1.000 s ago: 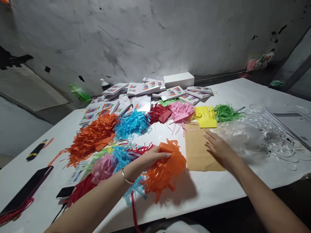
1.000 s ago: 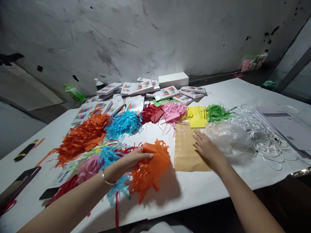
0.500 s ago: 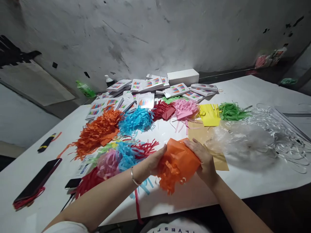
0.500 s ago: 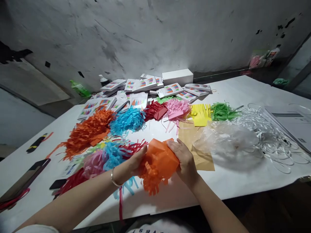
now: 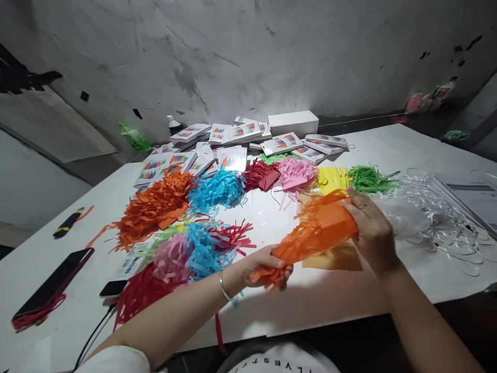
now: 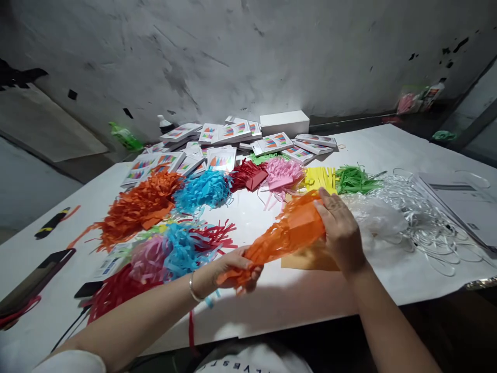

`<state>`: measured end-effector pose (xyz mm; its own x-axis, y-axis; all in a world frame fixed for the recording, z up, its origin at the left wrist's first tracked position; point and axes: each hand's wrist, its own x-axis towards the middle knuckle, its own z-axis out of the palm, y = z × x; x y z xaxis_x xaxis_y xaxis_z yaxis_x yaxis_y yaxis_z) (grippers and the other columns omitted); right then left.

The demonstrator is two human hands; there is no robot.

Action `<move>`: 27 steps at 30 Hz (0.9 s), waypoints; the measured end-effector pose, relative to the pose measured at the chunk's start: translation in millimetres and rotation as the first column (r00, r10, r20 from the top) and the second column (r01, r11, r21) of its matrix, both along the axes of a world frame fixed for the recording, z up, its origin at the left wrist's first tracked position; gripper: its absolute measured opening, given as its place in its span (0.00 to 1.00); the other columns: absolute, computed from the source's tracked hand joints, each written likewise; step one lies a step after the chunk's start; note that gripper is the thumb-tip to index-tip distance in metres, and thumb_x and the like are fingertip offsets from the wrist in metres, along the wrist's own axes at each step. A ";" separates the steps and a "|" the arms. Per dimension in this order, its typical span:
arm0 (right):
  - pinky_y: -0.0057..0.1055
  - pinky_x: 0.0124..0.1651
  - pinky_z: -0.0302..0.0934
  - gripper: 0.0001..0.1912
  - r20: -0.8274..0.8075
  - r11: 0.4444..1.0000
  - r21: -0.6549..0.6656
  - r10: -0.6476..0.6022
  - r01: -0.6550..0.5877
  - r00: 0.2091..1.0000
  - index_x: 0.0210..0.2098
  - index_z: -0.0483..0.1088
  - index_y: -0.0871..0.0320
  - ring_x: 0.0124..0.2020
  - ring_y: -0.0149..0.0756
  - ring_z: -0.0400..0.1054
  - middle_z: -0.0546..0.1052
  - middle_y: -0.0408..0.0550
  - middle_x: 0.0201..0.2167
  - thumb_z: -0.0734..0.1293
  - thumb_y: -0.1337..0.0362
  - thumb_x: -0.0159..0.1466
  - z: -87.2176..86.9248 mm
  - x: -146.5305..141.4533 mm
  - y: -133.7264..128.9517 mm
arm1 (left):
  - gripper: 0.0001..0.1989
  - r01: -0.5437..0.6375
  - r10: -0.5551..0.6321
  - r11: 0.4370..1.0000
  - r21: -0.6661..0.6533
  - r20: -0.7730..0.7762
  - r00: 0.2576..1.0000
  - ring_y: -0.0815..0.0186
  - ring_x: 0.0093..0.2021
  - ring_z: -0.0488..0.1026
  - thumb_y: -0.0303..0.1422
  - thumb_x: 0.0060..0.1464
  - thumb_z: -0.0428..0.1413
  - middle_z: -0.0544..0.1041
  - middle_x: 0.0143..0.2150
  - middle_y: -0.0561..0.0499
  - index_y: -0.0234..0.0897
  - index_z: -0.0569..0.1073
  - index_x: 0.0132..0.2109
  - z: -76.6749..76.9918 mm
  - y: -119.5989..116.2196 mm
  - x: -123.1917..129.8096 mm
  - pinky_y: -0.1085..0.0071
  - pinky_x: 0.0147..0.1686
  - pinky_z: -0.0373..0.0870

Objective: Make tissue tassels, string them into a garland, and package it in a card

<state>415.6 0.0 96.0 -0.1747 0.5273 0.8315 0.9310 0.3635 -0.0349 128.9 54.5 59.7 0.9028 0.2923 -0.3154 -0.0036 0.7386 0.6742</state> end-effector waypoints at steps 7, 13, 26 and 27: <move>0.53 0.62 0.64 0.26 0.335 0.958 -0.275 0.022 0.076 0.942 0.60 0.65 0.71 0.60 0.52 0.67 0.70 0.69 0.60 0.56 0.79 0.63 -56.5 -59.1 -46.0 | 0.19 -0.075 0.252 0.906 0.417 -0.387 0.887 0.72 0.21 0.70 0.34 0.50 0.61 0.75 0.29 0.52 0.33 0.71 0.49 33.7 43.6 -79.8 0.74 0.24 0.69; 0.59 0.61 0.61 0.31 0.187 0.865 -0.469 -0.102 0.180 0.977 0.63 0.61 0.76 0.57 0.61 0.69 0.71 0.74 0.57 0.59 0.77 0.59 -124.0 -138.6 -59.4 | 0.17 0.204 0.624 0.071 0.976 -0.203 0.754 0.56 0.53 0.73 0.34 0.63 0.51 0.75 0.52 0.41 0.38 0.69 0.58 30.7 -5.3 -85.6 0.57 0.51 0.72; 0.56 0.51 0.67 0.36 -0.040 0.811 -0.581 -0.121 0.075 0.992 0.68 0.54 0.62 0.56 0.62 0.68 0.66 0.69 0.62 0.62 0.49 0.68 -148.1 -120.2 -80.8 | 0.21 0.628 0.628 -0.190 0.755 -0.398 0.669 0.44 0.58 0.68 0.27 0.56 0.55 0.72 0.60 0.39 0.39 0.72 0.57 -35.6 -36.5 -87.1 0.43 0.58 0.57; 0.55 0.52 0.68 0.36 -0.083 0.803 -0.595 -0.116 0.044 0.990 0.69 0.52 0.61 0.58 0.60 0.67 0.66 0.68 0.63 0.61 0.49 0.68 -149.9 -114.3 -83.9 | 0.21 0.647 0.640 -0.192 0.738 -0.406 0.653 0.43 0.59 0.67 0.28 0.56 0.55 0.72 0.61 0.37 0.37 0.72 0.57 -31.2 -40.4 -88.6 0.42 0.58 0.57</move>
<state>301.2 -83.9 -53.9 -0.0372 0.9300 0.3655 0.9329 0.1635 -0.3210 40.2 14.1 28.5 0.6541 0.7562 0.0195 0.7411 -0.6458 0.1836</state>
